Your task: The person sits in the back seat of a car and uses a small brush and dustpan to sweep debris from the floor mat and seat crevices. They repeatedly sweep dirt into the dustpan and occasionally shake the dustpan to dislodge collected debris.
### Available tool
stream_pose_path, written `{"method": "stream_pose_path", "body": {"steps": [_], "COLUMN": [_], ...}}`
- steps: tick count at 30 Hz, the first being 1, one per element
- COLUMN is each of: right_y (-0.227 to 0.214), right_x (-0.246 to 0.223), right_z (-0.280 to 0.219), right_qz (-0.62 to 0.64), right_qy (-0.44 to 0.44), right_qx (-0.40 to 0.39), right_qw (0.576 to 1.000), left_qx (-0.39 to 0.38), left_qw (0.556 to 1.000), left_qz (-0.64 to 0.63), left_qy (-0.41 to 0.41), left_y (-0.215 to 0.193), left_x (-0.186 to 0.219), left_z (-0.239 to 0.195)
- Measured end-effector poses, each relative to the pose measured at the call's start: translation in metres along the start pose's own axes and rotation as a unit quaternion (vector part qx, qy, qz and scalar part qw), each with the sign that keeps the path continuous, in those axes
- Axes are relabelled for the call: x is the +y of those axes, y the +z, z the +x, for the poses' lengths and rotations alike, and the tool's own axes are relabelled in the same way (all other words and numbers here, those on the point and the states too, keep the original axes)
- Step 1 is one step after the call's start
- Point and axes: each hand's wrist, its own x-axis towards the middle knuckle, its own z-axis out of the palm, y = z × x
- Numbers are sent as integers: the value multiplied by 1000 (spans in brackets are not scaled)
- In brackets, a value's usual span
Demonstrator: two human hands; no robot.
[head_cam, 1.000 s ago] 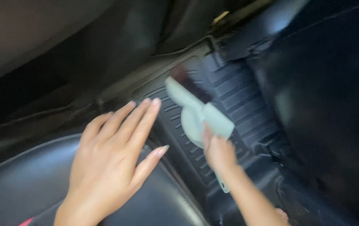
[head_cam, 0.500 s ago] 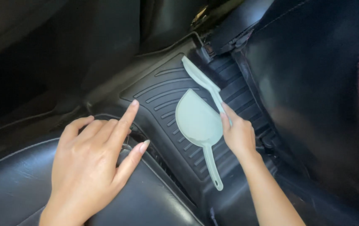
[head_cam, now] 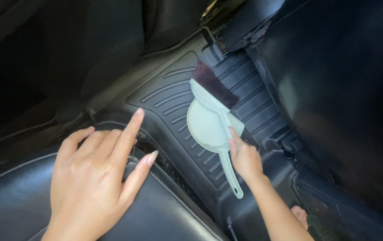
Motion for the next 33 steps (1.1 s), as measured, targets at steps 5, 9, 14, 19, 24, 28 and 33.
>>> {"method": "stream_pose_path", "body": {"steps": [5,9,14,19,24,28,33], "right_y": [19,19,33,25,-3,-69,-105], "right_x": [8,2,8,1,-7,-5,42], "right_z": [-2,-4,0,-8,-24,-57,-92], "right_qz": [182,301,388,229,102,168,137], "right_qy": [-29,3,31,6,8,18,111], "right_qx": [3,1,-26,-39,6,51,39], "right_qw": [983,953,921,973,995,984,983], "left_qx": [16,12,11,37,67,31,59], "left_qw": [1000,1000,1000,995,990,995,993], "left_qz": [7,-9,-4,-92,-117,-59,-62], "left_qy": [3,-1,-1,-31,-39,-71,-82], "left_y": [0,-1,0,3,2,2,5], "left_x": [-1,-2,-2,-5,-3,0,-2], "left_z": [-1,-1,-2,4,3,-3,-11]}}
